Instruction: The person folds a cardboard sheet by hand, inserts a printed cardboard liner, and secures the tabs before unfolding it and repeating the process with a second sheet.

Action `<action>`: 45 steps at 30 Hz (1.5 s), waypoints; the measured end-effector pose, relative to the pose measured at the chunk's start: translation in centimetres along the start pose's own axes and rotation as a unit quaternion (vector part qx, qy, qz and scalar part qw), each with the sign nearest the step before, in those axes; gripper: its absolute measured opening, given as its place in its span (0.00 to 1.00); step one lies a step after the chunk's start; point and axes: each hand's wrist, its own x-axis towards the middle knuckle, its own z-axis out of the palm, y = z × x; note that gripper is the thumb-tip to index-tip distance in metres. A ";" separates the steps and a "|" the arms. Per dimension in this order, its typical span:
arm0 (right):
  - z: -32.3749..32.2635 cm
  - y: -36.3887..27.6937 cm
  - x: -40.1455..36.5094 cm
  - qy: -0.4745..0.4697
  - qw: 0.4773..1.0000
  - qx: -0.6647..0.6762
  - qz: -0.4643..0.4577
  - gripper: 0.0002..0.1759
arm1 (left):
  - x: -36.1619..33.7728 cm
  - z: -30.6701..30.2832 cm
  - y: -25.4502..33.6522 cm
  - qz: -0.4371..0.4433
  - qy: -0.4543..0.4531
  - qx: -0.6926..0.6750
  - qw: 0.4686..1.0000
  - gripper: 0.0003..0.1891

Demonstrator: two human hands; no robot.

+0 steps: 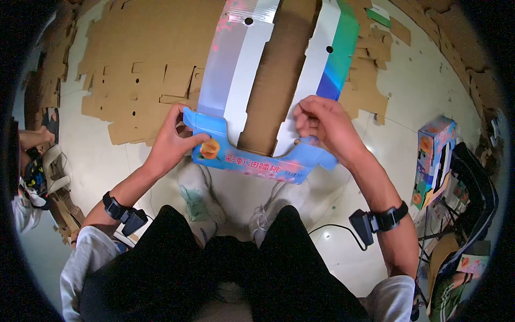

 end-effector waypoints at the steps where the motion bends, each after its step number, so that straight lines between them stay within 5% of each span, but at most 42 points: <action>1: -0.4 0.2 -0.6 0.042 0.992 -0.103 -0.051 0.12 | 0.0 0.2 0.1 0.025 0.013 0.061 0.998 0.31; 3: -1.1 0.8 -2.3 0.123 0.932 -0.306 -0.150 0.11 | -0.4 0.5 0.9 0.075 0.041 0.180 0.980 0.34; 7: -1.0 0.5 -6.8 0.184 0.855 -0.484 -0.019 0.08 | -1.6 0.4 2.2 0.110 0.030 0.314 0.943 0.39; 9: -1.9 3.1 -7.9 0.185 0.880 -0.430 -0.080 0.07 | -2.0 -0.1 1.7 0.195 0.016 0.424 0.884 0.39; 15: -1.3 5.5 -8.8 0.173 0.886 -0.398 -0.162 0.17 | -1.9 -0.3 1.8 0.308 0.050 0.422 0.851 0.24; 26: -0.5 7.0 -7.5 0.214 0.924 -0.295 -0.112 0.20 | -0.7 0.0 3.2 0.099 -0.001 0.318 0.943 0.12; 30: -1.9 8.2 -5.8 0.202 0.943 -0.249 -0.087 0.16 | 1.2 -0.1 2.1 0.021 -0.016 0.236 0.971 0.19; 33: -3.5 8.6 -4.7 0.193 0.952 -0.233 -0.055 0.16 | 1.8 0.7 1.2 0.123 -0.003 0.123 0.985 0.25; 39: -2.7 7.0 -4.9 0.184 0.935 -0.290 -0.091 0.17 | 1.2 0.5 2.5 0.241 -0.037 0.332 0.911 0.28; 42: -3.3 6.6 -4.2 0.217 0.922 -0.296 -0.126 0.18 | 0.3 0.5 3.6 0.122 -0.069 0.230 0.963 0.25; 44: -5.4 6.7 -2.3 0.267 0.908 -0.288 -0.149 0.21 | 0.1 0.3 2.0 0.172 -0.101 0.223 0.954 0.24; 45: -4.5 4.9 -2.2 0.270 0.927 -0.233 -0.117 0.31 | -0.1 0.3 1.5 0.194 -0.116 0.220 0.949 0.23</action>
